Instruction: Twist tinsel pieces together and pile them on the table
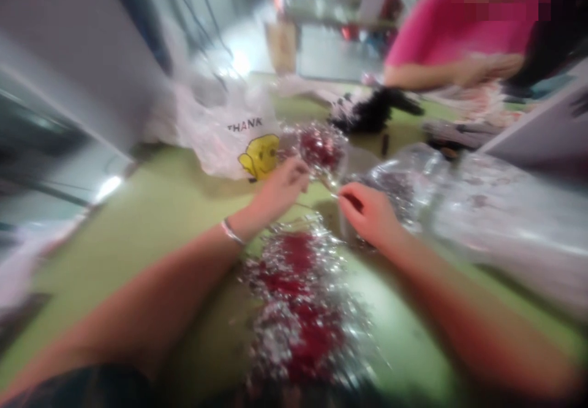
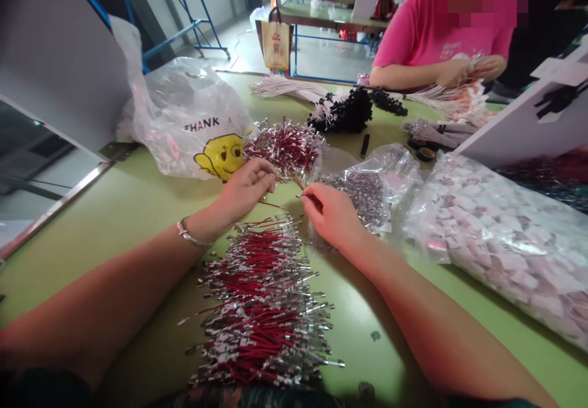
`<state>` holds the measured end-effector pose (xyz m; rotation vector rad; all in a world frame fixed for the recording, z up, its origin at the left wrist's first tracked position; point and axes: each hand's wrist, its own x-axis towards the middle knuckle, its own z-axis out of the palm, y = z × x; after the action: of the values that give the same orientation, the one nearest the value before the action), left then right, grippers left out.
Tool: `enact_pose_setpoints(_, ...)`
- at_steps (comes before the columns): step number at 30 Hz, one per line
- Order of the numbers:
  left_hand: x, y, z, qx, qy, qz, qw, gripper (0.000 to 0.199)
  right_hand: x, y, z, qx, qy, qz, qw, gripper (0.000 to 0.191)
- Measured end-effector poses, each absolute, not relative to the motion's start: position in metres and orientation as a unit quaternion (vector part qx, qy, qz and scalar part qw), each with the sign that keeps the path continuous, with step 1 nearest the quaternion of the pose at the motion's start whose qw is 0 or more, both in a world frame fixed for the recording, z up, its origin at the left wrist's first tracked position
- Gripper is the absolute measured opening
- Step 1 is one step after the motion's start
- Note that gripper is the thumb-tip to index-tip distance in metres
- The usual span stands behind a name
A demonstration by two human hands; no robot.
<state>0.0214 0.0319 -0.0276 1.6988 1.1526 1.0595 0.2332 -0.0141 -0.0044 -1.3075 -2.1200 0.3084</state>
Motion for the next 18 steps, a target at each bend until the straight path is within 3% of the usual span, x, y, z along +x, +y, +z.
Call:
enact_pose_setpoints(8,0.035,0.007,-0.020,0.756,0.419,0.338,0.373,0.022,0.231,-0.020,-0.002,-0.453,-0.802,0.086,0.379,0.015)
enact_pose_setpoints(15,0.033,0.008,-0.021,0.776,0.411,0.323,0.354,0.026,0.232,-0.019,-0.005,-0.448,-0.813,0.099,0.359,0.016)
enact_pose_setpoints(18,0.030,0.006,-0.017,0.830,0.400,0.296,0.254,0.026,0.234,-0.018,0.002,-0.446,-0.825,0.137,0.321,0.015)
